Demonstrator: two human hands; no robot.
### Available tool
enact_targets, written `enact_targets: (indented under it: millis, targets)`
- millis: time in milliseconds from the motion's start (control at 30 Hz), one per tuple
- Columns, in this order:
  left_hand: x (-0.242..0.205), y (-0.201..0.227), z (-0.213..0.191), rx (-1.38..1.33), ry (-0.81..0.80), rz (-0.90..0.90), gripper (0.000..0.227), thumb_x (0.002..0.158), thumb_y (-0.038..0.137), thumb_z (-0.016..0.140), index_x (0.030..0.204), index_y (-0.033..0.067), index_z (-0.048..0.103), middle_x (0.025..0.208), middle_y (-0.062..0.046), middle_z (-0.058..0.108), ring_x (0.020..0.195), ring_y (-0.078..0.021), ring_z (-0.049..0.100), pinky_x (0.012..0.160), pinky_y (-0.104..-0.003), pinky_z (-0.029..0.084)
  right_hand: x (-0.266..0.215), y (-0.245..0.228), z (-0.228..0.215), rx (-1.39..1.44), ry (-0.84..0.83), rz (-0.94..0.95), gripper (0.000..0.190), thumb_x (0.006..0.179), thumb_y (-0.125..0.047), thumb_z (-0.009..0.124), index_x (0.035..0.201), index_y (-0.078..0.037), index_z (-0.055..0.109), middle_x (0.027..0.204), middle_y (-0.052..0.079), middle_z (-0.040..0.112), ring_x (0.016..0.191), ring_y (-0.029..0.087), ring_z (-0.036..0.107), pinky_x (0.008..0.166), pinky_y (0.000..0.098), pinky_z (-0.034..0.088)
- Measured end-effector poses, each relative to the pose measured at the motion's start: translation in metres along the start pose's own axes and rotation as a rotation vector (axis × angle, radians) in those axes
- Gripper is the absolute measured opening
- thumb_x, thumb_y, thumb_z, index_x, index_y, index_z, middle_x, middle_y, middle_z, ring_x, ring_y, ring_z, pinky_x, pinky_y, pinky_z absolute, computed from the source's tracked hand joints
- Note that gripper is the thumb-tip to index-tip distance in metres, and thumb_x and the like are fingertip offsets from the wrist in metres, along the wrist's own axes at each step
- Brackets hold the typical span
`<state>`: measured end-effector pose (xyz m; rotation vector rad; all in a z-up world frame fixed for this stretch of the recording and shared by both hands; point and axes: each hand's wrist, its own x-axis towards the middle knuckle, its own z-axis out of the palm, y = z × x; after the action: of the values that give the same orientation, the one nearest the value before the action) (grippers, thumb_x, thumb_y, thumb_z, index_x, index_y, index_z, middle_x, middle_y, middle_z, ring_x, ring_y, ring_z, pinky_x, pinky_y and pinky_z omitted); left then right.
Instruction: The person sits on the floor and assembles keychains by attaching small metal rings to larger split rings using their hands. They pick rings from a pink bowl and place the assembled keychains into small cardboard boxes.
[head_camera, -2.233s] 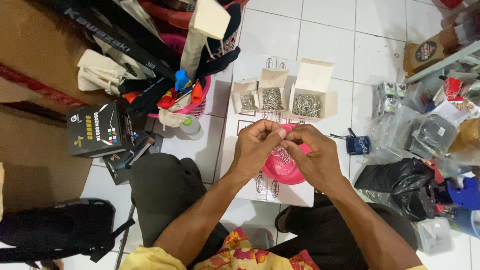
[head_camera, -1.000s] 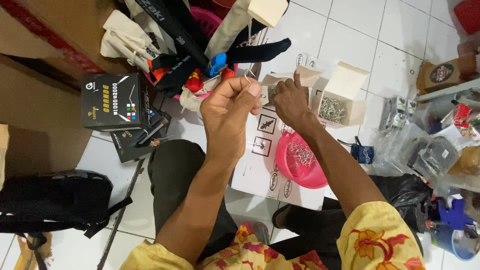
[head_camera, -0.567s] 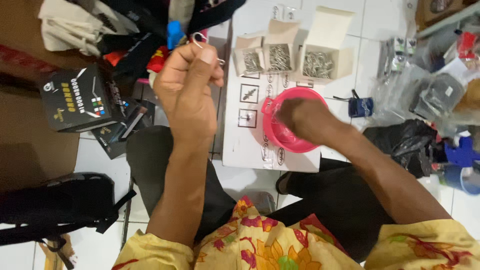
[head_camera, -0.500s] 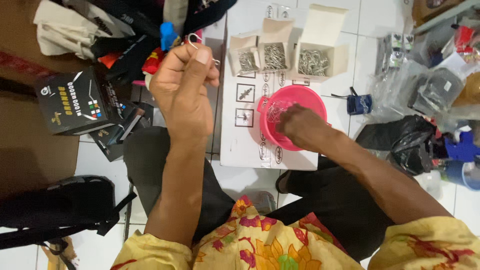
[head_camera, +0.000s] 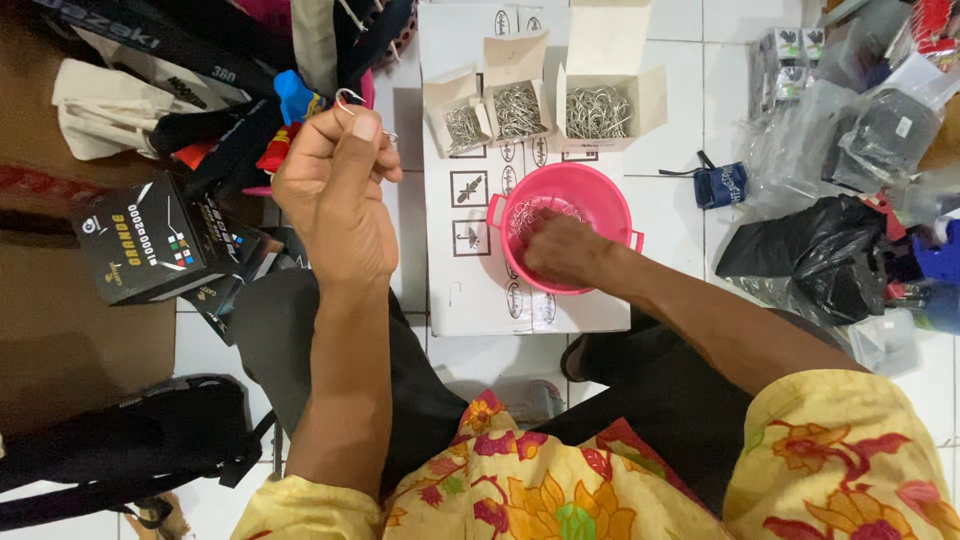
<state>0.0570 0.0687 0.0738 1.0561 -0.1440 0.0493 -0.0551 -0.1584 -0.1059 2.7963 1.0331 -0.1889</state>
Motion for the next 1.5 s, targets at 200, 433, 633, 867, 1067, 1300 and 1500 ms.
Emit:
enact_targets:
  millis: [200, 433, 633, 867, 1067, 1300, 1500]
  targets:
    - [0.0, -0.007, 0.001, 0.012, -0.023, -0.028, 0.014, 0.091, 0.012, 0.073, 0.089, 0.0017, 0.064, 0.077, -0.01, 0.06, 0.066, -0.0129, 0.06, 0.06, -0.026, 0.052, -0.01, 0.016, -0.096, 0.617, -0.134, 0.323, 0.018, 0.091, -0.005, 0.059, 0.093, 0.002, 0.075, 0.085, 0.026, 0.073, 0.085, 0.049, 0.072, 0.082, 0.0605, 0.057]
    - [-0.012, -0.037, 0.01, 0.08, -0.128, -0.128, 0.009, 0.089, 0.007, 0.073, 0.087, 0.003, 0.065, 0.073, -0.008, 0.06, 0.065, -0.0108, 0.057, 0.059, -0.022, 0.048, -0.043, 0.038, -0.083, 1.227, -0.067, 0.671, 0.012, 0.096, -0.009, 0.061, 0.099, -0.011, 0.072, 0.082, 0.011, 0.078, 0.074, 0.024, 0.078, 0.076, 0.0375, 0.061]
    - [-0.045, -0.071, 0.02, 0.227, -0.354, -0.348, 0.001, 0.087, 0.004, 0.074, 0.087, 0.0039, 0.074, 0.078, -0.01, 0.07, 0.069, -0.0105, 0.063, 0.059, -0.022, 0.053, -0.064, 0.034, -0.135, 1.617, 0.112, 0.832, 0.016, 0.097, 0.0, 0.057, 0.108, 0.004, 0.068, 0.083, 0.021, 0.073, 0.067, 0.028, 0.077, 0.073, 0.0406, 0.065]
    - [-0.059, -0.091, 0.031, 0.113, -0.541, -0.565, 0.014, 0.089, 0.01, 0.078, 0.095, -0.0029, 0.074, 0.08, -0.014, 0.071, 0.074, -0.0171, 0.074, 0.065, -0.024, 0.059, -0.073, 0.013, -0.163, 1.418, 0.591, 0.742, 0.021, 0.09, 0.002, 0.073, 0.112, 0.003, 0.072, 0.088, 0.016, 0.073, 0.075, 0.02, 0.074, 0.074, 0.0368, 0.064]
    - [-0.055, -0.088, 0.031, 0.056, -0.555, -0.604, 0.02, 0.089, 0.013, 0.08, 0.096, -0.0041, 0.073, 0.077, -0.015, 0.072, 0.072, -0.0166, 0.074, 0.065, -0.024, 0.06, -0.069, 0.006, -0.167, 1.246, 0.647, 0.745, 0.024, 0.089, 0.003, 0.075, 0.112, 0.0, 0.071, 0.084, 0.015, 0.073, 0.075, 0.023, 0.078, 0.072, 0.0376, 0.064]
    - [-0.057, -0.09, 0.03, 0.055, -0.568, -0.572, 0.02, 0.09, 0.013, 0.08, 0.097, -0.0038, 0.073, 0.076, -0.014, 0.073, 0.072, -0.0154, 0.073, 0.066, -0.024, 0.06, -0.063, 0.003, -0.172, 1.106, 0.662, 0.756, 0.019, 0.089, -0.001, 0.077, 0.108, -0.001, 0.071, 0.079, 0.015, 0.074, 0.074, 0.026, 0.079, 0.073, 0.041, 0.065]
    - [-0.06, -0.108, 0.024, 0.111, -0.535, -0.53, 0.019, 0.091, 0.013, 0.078, 0.099, -0.0039, 0.074, 0.08, -0.014, 0.074, 0.072, -0.0151, 0.074, 0.064, -0.023, 0.059, -0.058, -0.001, -0.164, 0.796, 0.703, 0.692, 0.02, 0.089, 0.002, 0.075, 0.109, -0.001, 0.07, 0.086, 0.016, 0.074, 0.082, 0.033, 0.078, 0.072, 0.0418, 0.065]
